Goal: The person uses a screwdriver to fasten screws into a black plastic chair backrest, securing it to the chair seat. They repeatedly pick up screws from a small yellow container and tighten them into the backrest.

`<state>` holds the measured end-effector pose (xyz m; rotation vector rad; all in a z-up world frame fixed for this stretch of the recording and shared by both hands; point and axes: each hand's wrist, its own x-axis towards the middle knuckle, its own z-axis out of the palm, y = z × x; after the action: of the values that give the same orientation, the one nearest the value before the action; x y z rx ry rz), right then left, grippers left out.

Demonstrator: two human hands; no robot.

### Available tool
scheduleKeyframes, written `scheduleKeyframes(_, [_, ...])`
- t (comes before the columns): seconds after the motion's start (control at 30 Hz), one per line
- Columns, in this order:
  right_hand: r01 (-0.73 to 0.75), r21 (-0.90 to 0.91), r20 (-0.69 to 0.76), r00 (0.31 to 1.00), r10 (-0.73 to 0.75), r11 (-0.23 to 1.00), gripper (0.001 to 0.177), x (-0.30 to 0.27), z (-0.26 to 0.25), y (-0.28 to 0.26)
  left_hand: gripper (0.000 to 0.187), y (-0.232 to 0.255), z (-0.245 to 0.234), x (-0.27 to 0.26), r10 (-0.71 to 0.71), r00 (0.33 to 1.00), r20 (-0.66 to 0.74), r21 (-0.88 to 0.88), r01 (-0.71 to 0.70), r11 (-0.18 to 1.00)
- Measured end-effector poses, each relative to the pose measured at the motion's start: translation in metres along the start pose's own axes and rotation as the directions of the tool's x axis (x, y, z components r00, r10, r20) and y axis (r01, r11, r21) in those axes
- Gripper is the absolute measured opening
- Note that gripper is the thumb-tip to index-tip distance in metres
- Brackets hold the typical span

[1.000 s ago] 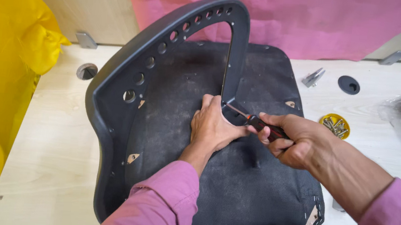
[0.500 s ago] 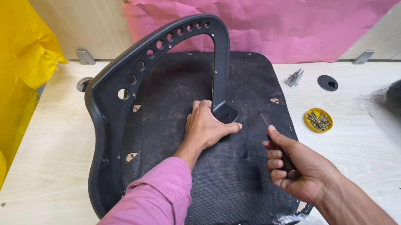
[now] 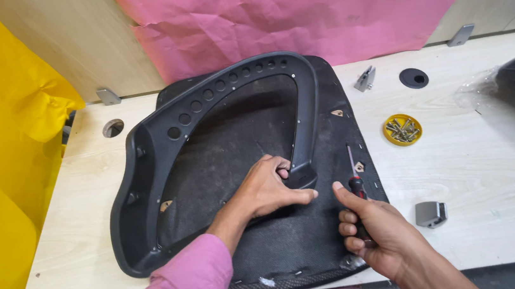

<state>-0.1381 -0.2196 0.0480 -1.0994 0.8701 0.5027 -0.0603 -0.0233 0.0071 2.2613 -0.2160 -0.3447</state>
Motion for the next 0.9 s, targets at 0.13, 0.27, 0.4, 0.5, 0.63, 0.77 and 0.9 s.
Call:
scheduleKeyframes(0.13, [0.035, -0.065, 0.035, 0.999, -0.033, 0.997, 0.035, 0.0, -0.011, -0.01, 0.084, 0.003, -0.001, -0.001, -0.056, 0.994, 0.094, -0.143, 0.069, 0.987])
scheduleKeyframes(0.27, [0.048, -0.125, 0.049, 0.998, -0.042, 0.991, 0.035, -0.002, -0.015, -0.017, 0.076, 0.008, -0.011, 0.0, -0.13, 0.989, 0.066, -0.129, 0.137, 0.982])
scheduleKeyframes(0.4, [0.057, -0.141, -0.019, 0.998, -0.061, 0.988, 0.034, -0.012, 0.007, -0.016, 0.073, 0.016, -0.014, -0.012, -0.045, 0.997, -0.057, 0.026, 0.047, 0.999])
scheduleKeyframes(0.5, [0.094, -0.123, -0.078, 0.991, -0.104, 0.988, 0.035, -0.017, 0.036, -0.008, 0.067, 0.014, -0.022, -0.028, 0.117, 0.966, -0.229, 0.046, -0.11, 0.993])
scheduleKeyframes(0.63, [0.234, -0.012, -0.211, 0.95, -0.231, 0.972, 0.046, -0.016, 0.068, 0.013, 0.058, -0.005, -0.04, -0.062, 0.111, 0.945, -0.307, 0.054, -0.099, 0.994])
scheduleKeyframes(0.77, [0.292, -0.005, -0.328, 0.903, -0.277, 0.957, 0.048, -0.014, 0.104, 0.038, 0.055, -0.033, -0.064, -0.097, -0.069, 0.997, -0.025, 0.194, 0.072, 0.978])
scheduleKeyframes(0.9, [0.252, -0.013, -0.402, 0.885, -0.235, 0.968, 0.047, -0.009, 0.132, 0.062, 0.045, -0.055, -0.071, -0.103, 0.14, 0.989, 0.058, 0.265, -0.15, 0.952])
